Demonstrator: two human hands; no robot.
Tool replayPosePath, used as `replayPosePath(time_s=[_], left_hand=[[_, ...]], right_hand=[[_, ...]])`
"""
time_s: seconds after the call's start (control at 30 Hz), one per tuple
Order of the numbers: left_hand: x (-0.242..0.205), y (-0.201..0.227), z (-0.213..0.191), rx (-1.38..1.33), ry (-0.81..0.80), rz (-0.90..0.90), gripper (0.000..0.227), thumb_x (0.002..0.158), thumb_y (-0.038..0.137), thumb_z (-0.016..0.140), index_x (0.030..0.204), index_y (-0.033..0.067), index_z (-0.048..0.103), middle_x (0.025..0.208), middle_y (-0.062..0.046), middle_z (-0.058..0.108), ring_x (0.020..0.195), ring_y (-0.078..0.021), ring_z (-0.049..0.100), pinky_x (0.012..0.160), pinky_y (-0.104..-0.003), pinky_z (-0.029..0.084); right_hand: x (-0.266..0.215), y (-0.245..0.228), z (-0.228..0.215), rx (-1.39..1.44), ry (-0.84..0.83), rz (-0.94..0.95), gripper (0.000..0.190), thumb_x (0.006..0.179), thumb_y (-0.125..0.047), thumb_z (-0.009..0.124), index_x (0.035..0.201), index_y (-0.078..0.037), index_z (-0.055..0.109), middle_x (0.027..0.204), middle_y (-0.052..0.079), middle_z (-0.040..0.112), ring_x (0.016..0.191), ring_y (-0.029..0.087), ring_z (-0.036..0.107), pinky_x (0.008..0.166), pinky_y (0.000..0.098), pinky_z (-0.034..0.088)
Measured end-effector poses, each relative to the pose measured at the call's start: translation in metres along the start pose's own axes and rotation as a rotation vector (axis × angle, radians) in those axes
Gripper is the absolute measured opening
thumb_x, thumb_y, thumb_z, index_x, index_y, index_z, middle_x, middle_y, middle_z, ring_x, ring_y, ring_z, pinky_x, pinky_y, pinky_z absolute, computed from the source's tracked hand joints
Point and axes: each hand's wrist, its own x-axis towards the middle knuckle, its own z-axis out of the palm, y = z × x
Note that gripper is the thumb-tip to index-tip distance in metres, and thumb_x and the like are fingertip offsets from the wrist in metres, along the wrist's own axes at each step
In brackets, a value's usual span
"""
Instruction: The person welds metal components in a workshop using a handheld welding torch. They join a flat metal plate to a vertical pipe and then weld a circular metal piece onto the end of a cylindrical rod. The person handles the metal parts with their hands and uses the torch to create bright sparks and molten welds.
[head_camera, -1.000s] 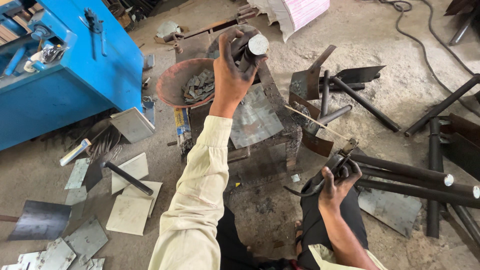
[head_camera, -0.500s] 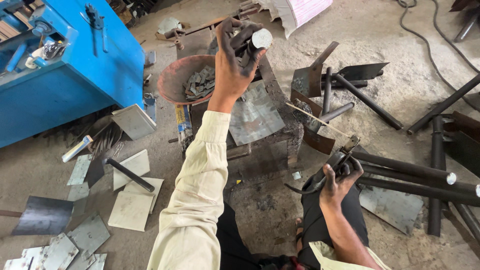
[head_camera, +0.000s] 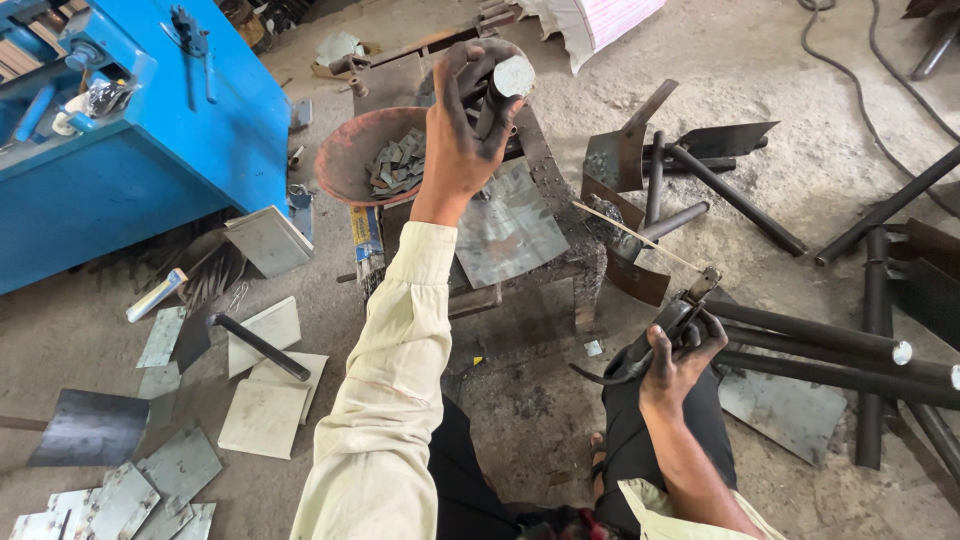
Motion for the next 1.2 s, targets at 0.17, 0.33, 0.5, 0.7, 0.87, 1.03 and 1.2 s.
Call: replayPosePath(time_s=[0.17,0.33,0.5,0.7,0.87,1.03,1.2], left_hand=[[0.001,-0.004,-0.002,0.025,-0.003,0.084,0.07,0.104,0.013,0.077,0.149,0.0079,0.023,0.142,-0.012,0.065,0.123,-0.0298,0.073,0.105,-0.037,0.061],[0.001,-0.002,-0.002,0.045,-0.011,0.078,0.069,0.104,0.008,0.078,0.15,0.0105,0.026,0.145,-0.012,0.065,0.13,-0.0303,0.071,0.108,-0.036,0.063],[-0.004,-0.003,0.001,-0.008,0.012,0.045,0.08,0.1,0.005,0.08,0.154,0.0098,0.021,0.149,-0.015,0.06,0.129,-0.0282,0.068,0.109,-0.036,0.06],[-0.009,-0.017,0.004,-0.067,0.107,0.092,0.09,0.099,0.014,0.084,0.158,0.0122,0.015,0.16,-0.018,0.043,0.135,-0.0263,0.062,0.112,-0.041,0.061],[-0.087,-0.041,-0.044,0.055,0.311,-0.103,0.084,0.103,0.02,0.078,0.163,0.0119,0.019,0.16,-0.014,0.037,0.144,-0.0249,0.051,0.122,-0.039,0.049],[-0.24,-0.114,-0.131,0.161,0.69,-0.501,0.049,0.102,0.018,0.073,0.141,0.0036,0.046,0.133,-0.013,0.06,0.116,-0.0224,0.06,0.102,-0.037,0.051],[-0.404,-0.152,-0.174,0.674,0.534,-0.942,0.016,0.092,0.012,0.071,0.106,0.004,0.071,0.098,-0.017,0.073,0.089,-0.0327,0.072,0.082,-0.04,0.056]], right_hand=[[0.0,-0.001,0.0,-0.012,-0.01,0.003,0.058,0.096,0.007,0.061,0.142,-0.013,0.031,0.119,0.007,0.052,0.105,0.013,0.052,0.087,0.026,0.049],[0.0,0.0,0.001,0.004,-0.008,-0.003,0.06,0.095,0.006,0.062,0.144,-0.012,0.033,0.118,0.007,0.052,0.105,0.013,0.052,0.089,0.0261,0.048],[0.0,0.004,-0.001,0.001,-0.009,-0.02,0.061,0.095,0.005,0.065,0.144,-0.012,0.033,0.118,0.007,0.053,0.104,0.013,0.052,0.09,0.0266,0.048],[0.0,0.001,-0.002,-0.003,-0.006,0.01,0.061,0.095,0.002,0.066,0.144,-0.013,0.032,0.118,0.008,0.053,0.104,0.014,0.054,0.089,0.0272,0.048],[0.007,0.01,-0.011,-0.026,0.048,-0.005,0.069,0.089,-0.01,0.075,0.144,-0.012,0.033,0.129,0.008,0.05,0.114,0.016,0.055,0.097,0.0288,0.051],[0.011,0.023,-0.027,-0.144,0.013,-0.122,0.062,0.098,-0.02,0.077,0.143,-0.013,0.036,0.132,0.011,0.047,0.12,0.021,0.055,0.109,0.0354,0.054],[0.012,0.02,-0.031,-0.069,-0.017,-0.114,0.065,0.092,-0.016,0.076,0.141,-0.012,0.033,0.137,0.015,0.045,0.12,0.025,0.055,0.104,0.0423,0.064]])
